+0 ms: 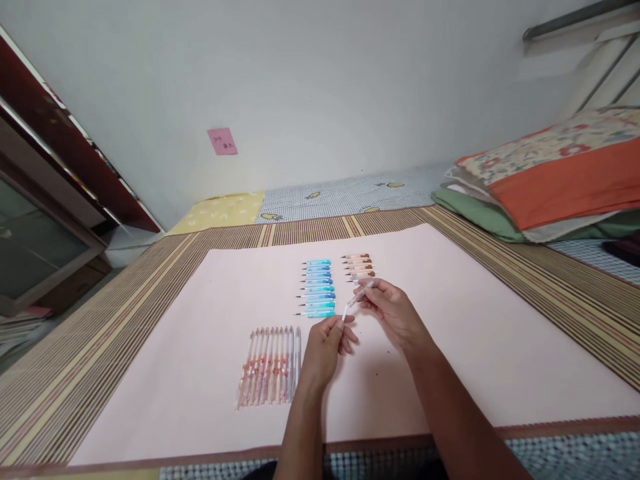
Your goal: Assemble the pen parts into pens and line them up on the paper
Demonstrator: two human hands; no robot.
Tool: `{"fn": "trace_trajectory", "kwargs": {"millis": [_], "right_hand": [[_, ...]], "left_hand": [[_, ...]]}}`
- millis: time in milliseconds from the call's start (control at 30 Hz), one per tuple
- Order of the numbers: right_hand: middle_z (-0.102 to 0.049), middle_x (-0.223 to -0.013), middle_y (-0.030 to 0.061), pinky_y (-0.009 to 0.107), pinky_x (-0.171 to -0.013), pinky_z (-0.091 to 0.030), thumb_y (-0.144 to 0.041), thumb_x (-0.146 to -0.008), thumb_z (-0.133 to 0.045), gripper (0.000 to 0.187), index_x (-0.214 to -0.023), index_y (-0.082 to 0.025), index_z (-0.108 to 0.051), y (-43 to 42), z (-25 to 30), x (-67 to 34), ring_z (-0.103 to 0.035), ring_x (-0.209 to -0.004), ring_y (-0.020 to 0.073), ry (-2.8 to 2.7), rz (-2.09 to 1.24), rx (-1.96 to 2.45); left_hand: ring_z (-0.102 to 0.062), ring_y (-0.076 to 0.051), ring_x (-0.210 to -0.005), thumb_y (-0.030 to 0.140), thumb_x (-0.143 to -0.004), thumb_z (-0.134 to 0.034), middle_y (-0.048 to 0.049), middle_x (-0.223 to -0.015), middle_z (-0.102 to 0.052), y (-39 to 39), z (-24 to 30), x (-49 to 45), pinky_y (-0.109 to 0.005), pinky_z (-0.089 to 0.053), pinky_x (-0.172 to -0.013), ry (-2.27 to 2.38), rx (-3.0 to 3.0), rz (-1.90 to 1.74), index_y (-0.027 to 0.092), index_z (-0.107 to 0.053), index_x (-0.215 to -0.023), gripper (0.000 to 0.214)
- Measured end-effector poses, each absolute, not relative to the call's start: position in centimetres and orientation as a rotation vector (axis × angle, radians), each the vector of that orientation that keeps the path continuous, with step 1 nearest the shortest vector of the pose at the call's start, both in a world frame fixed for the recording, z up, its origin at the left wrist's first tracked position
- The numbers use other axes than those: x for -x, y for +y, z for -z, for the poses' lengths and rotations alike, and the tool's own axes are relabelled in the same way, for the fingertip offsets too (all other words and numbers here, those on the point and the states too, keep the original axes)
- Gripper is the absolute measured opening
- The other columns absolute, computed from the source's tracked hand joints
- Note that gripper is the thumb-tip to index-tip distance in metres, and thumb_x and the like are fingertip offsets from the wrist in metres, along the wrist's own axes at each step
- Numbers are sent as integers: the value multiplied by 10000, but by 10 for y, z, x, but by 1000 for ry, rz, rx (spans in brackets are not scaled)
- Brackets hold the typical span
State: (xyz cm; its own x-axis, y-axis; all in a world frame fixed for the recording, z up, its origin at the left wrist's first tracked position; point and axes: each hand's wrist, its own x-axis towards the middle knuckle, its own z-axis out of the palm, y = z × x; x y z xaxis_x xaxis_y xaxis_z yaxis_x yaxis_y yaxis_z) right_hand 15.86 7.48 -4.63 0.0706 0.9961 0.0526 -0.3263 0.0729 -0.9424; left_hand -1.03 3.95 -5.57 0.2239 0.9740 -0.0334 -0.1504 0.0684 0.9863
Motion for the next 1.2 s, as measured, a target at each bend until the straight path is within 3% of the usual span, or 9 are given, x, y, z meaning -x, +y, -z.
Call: {"fn": "trace_trajectory", "kwargs": {"millis": [400, 567, 933, 1100, 1200], "right_hand": [[-722, -897, 60, 314, -725, -510, -451, -766, -759, 396, -1057, -188, -708, 71, 33, -167, -644, -763, 169, -1150, -1191, 1006], [-687, -783, 25, 320, -686, -510, -441, -770, -757, 354, -1003, -183, -689, 65, 28, -159, -636, -690, 165, -1296, -1332, 971], [-631, -677, -20, 292, -580, -482, -448, -800, -729, 274, -899, -209, -638, 60, 25, -150, -585, -557, 144, -1344, -1436, 928], [-595, -598, -40, 337, -587, -527, -441, -831, -704, 258, -905, -200, -649, 56, 27, -147, -608, -516, 167, -1411, -1648, 783], [-562, -610, -44, 306, -587, -522, -411, -842, -707, 234, -855, -183, -653, 57, 33, -145, -576, -531, 136, -1413, -1640, 761]], "left_hand": [[-456, -103, -469, 478, -872, -608, -69, -687, -696, 37, 54, 11, -263, -301, -504, 889, -1188, -968, 102, -722, -997, 412], [-467, -102, -505, 493, -886, -600, -70, -706, -701, 34, 49, 11, -255, -316, -527, 796, -1076, -980, 117, -703, -1015, 410], [-444, -80, -467, 474, -821, -709, -60, -653, -689, 33, 46, 10, -225, -291, -489, 712, -874, -976, 135, -630, -875, 353], [-489, -83, -500, 487, -807, -724, -80, -662, -686, 34, 46, 11, -212, -324, -507, 649, -805, -1003, 114, -658, -786, 379], [-507, -90, -515, 498, -772, -750, -100, -679, -690, 34, 45, 13, -210, -338, -498, 671, -790, -1023, 96, -684, -735, 409]]}}
